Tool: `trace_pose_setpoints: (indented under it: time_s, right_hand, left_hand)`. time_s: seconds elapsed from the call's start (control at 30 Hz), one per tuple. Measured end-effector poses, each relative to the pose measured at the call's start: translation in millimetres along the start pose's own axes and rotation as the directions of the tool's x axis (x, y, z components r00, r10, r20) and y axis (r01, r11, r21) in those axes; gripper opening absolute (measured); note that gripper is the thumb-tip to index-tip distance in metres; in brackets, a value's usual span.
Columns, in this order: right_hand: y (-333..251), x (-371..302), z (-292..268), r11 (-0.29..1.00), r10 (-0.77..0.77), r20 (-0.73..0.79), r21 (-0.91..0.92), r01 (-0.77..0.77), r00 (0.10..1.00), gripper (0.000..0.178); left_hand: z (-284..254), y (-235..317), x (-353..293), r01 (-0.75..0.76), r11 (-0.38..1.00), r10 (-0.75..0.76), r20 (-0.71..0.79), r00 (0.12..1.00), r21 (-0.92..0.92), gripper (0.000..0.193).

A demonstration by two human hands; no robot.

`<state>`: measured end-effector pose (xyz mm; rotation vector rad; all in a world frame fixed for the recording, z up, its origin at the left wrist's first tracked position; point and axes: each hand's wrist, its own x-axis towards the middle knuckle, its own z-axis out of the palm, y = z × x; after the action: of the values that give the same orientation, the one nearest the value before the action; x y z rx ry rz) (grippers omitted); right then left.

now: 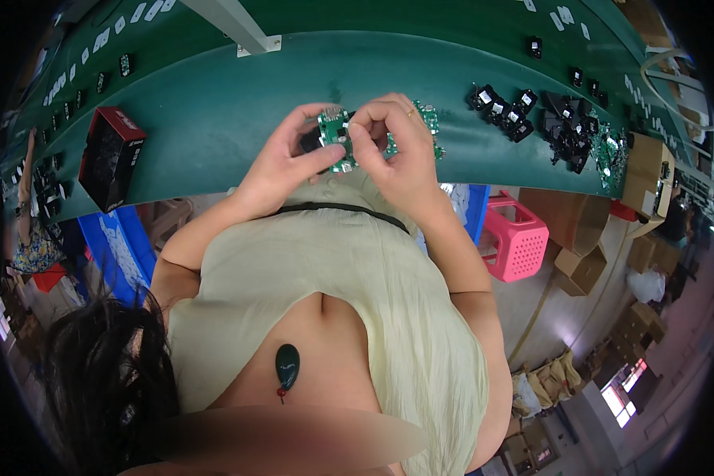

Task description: The person assembles electronic circuit boards into black plastic casings by hand on a production line.

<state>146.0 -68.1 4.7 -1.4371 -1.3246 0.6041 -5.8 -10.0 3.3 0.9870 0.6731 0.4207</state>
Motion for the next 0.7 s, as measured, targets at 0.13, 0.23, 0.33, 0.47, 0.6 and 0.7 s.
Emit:
trace_pose_setpoints:
  time_s: [0.13, 0.23, 0.33, 0.47, 0.6, 0.7]
  right_hand:
    - [-3, 4, -4, 0.969, -0.137, 0.015, -0.206, 0.137, 0.990, 0.014]
    - [-5, 7, -11, 0.930, -0.213, 0.178, -0.264, 0.255, 0.961, 0.016]
    - [-9, 9, -10, 0.910, -0.254, 0.179, -0.287, 0.297, 0.950, 0.019]
    - [-11, 11, -9, 0.893, -0.239, 0.208, -0.336, 0.299, 0.949, 0.018]
    - [-13, 10, -11, 0.899, -0.206, 0.224, -0.340, 0.275, 0.952, 0.018]
    - [-10, 9, -10, 0.939, -0.163, 0.176, -0.275, 0.207, 0.971, 0.017]
  left_hand:
    - [-3, -6, 6, -0.120, 0.987, 0.133, -0.130, 0.982, 0.108, 0.028]
    - [-4, -6, 5, -0.172, 0.966, 0.200, -0.140, 0.970, 0.192, 0.029]
    - [-4, -6, 6, -0.200, 0.940, 0.240, -0.121, 0.963, 0.278, 0.030]
    - [1, -2, 3, -0.304, 0.832, 0.373, -0.062, 0.926, 0.465, 0.033]
    - [-6, -5, 5, -0.282, 0.814, 0.360, -0.060, 0.931, 0.508, 0.034]
    - [-5, -3, 5, -0.240, 0.900, 0.291, -0.092, 0.952, 0.364, 0.033]
